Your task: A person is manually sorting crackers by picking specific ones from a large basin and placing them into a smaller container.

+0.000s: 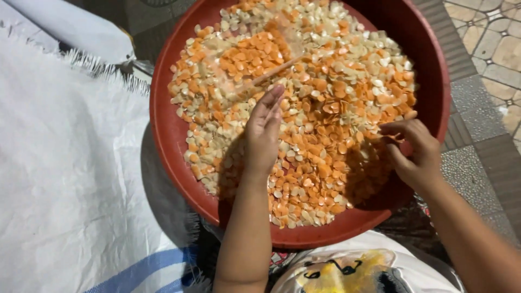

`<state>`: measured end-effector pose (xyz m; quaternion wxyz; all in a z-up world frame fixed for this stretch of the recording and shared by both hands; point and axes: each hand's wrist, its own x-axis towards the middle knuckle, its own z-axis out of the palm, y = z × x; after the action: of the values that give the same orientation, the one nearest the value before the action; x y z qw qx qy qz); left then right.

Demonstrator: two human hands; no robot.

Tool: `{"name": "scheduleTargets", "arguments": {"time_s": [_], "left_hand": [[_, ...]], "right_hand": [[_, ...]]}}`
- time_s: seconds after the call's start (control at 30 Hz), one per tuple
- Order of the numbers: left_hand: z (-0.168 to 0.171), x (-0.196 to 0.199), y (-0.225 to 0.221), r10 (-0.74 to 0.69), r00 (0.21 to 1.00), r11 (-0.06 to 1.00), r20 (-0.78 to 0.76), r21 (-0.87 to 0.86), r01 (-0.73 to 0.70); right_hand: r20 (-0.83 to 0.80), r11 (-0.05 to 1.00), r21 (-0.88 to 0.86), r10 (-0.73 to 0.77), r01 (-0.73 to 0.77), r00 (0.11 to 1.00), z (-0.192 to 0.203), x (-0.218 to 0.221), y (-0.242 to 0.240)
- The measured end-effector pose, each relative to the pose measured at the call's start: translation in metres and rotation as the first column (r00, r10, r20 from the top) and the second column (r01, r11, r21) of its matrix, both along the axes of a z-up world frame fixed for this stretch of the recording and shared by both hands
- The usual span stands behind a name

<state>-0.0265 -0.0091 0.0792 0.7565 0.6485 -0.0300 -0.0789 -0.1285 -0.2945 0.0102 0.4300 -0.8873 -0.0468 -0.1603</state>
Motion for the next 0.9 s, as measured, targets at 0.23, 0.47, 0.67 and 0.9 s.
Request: {"name": "scheduleTargets", "arguments": {"time_s": [0.23,0.47,0.67,0.9], "left_hand": [[0.001,-0.008,-0.001,-0.133,0.978,0.968,0.16,0.233,0.094],[-0.031,0.0,-0.005,0.089,0.936,0.987,0.34,0.096,-0.129],[-0.007,-0.009,-0.004,0.129,0.952,0.99,0.278,0.022,-0.141],[-0.018,-0.005,0.002,0.167,0.946,0.986,0.277,-0.022,-0.168]], "right_hand": [[0.005,0.99,-0.143,-0.001,0.002,1.0,-0.006,0.001,0.007],[0.051,0.936,-0.34,-0.08,0.093,0.995,0.003,0.02,0.063],[-0.162,0.956,-0.229,0.146,-0.181,0.976,-0.003,0.025,0.1],[0.094,0.694,-0.638,0.499,-0.333,0.861,-0.017,0.011,0.137]]}}
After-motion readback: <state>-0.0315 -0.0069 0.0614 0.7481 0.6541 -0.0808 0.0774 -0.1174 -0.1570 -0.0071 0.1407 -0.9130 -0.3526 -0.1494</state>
